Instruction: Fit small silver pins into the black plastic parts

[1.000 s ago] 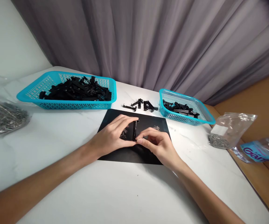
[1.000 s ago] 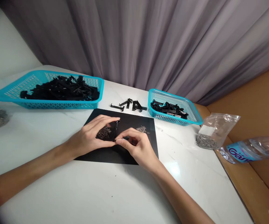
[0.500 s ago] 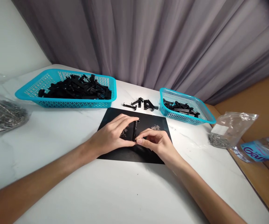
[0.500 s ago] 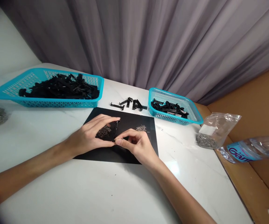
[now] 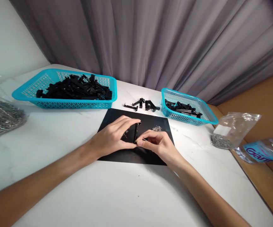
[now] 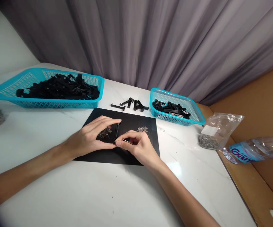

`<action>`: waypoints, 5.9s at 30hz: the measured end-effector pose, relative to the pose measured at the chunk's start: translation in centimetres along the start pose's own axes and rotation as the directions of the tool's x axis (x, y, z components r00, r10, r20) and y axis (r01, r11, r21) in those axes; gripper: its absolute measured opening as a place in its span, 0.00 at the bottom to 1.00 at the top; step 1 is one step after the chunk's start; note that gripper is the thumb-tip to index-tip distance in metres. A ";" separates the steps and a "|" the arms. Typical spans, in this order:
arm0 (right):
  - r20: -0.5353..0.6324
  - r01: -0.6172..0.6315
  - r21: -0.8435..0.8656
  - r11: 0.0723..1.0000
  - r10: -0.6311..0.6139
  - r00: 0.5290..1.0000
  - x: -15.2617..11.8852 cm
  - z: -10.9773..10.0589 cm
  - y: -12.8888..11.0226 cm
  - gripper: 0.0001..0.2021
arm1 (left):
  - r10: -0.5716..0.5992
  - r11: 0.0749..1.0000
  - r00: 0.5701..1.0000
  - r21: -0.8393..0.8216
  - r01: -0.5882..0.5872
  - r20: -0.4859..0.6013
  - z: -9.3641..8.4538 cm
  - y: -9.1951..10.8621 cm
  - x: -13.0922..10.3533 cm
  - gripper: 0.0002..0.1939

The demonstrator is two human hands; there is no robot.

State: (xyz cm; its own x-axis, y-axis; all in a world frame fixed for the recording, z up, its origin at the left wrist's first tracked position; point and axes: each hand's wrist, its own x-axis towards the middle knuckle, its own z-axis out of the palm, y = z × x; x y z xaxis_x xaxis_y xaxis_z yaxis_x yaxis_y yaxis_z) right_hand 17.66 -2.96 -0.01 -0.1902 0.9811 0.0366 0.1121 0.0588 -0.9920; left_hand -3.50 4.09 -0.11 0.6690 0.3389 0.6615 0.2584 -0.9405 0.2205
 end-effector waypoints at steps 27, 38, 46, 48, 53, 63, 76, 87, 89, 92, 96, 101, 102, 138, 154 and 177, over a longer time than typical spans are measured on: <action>0.027 0.037 -0.279 0.960 -0.031 0.999 0.4 -0.4 0.5 0.14 | 0.085 0.994 0.994 0.065 -0.089 0.061 0.5 -0.4 -0.2 0.32; 0.002 -0.047 -0.331 0.943 0.050 0.999 0.3 -0.8 0.2 0.17 | 0.098 0.993 0.993 0.057 -0.102 0.064 0.8 -0.5 0.0 0.31; -0.203 0.148 -0.480 0.865 -0.273 0.940 -0.6 -2.4 -1.5 0.19 | -0.174 0.981 0.983 -0.079 0.179 0.058 0.8 -0.2 -0.2 0.36; -0.227 0.170 -0.537 0.826 -0.335 0.915 -0.9 -1.9 -1.5 0.20 | -0.183 0.978 0.982 -0.092 0.187 0.046 0.8 -0.3 -0.1 0.36; -0.206 0.142 -0.238 0.961 -0.193 0.959 -1.1 -0.5 -1.1 0.20 | -0.192 0.975 0.981 -0.110 0.190 0.000 0.8 -0.6 0.2 0.32; -0.140 0.126 0.020 0.992 -0.122 0.983 -1.0 0.8 -0.6 0.14 | -0.239 0.966 0.970 -0.097 0.241 0.031 0.7 -0.4 0.0 0.30; -0.107 0.138 0.025 0.990 -0.134 0.985 -1.2 1.3 0.4 0.14 | -0.165 0.986 0.986 -0.040 0.164 -0.019 1.0 -0.6 -0.3 0.31; -0.340 0.210 -0.373 0.904 -0.343 0.876 -0.3 0.8 -0.8 0.16 | -0.273 0.958 0.962 -0.088 0.273 0.008 1.0 0.1 0.4 0.33; -0.261 0.149 -0.458 0.877 -0.292 0.920 -0.1 1.6 -0.4 0.10 | -0.278 0.958 0.960 -0.068 0.279 0.021 1.0 0.3 0.4 0.31; -0.231 0.092 -0.566 0.819 -0.265 0.936 0.1 2.5 0.0 0.08 | -0.304 0.951 0.950 -0.041 0.307 0.078 0.9 0.3 0.7 0.30; -0.329 0.083 -0.714 0.695 -0.439 0.836 0.9 -0.5 -0.2 0.08 | -0.355 0.934 0.929 0.074 0.349 0.108 0.4 -1.1 1.4 0.42; -0.353 -0.181 -0.933 0.310 -0.702 0.619 2.3 -9.7 0.2 0.16 | -0.440 0.876 0.884 0.292 0.383 0.160 -0.6 -4.5 1.1 0.29; -0.361 -0.245 -0.932 0.265 -0.703 0.612 2.5 -11.3 0.6 0.17 | -0.441 0.869 0.882 0.326 0.373 0.166 -0.7 -5.0 0.9 0.27; -0.182 0.108 -0.626 0.773 -0.279 0.943 -1.0 -7.2 0.4 0.11 | -0.270 0.963 0.928 0.068 0.261 0.256 -1.0 1.4 3.0 0.12; -0.287 0.122 -0.134 0.983 -0.156 0.945 -0.8 -2.5 0.9 0.11 | -0.425 0.856 0.879 -0.221 0.467 0.215 1.4 2.8 2.1 0.09; -0.341 0.104 0.040 0.994 -0.085 0.936 -0.9 -2.6 0.7 0.13 | -0.489 0.475 0.740 -0.571 0.670 0.462 2.2 2.5 1.5 0.25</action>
State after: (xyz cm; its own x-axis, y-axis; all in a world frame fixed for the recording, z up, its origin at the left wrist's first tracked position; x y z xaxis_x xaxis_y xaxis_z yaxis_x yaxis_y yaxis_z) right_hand 20.44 -3.35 -0.38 0.1448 0.9765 0.1595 0.0524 0.1534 -0.9868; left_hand -0.29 2.32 -0.18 0.6910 0.7211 0.0504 0.1731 -0.2327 0.9570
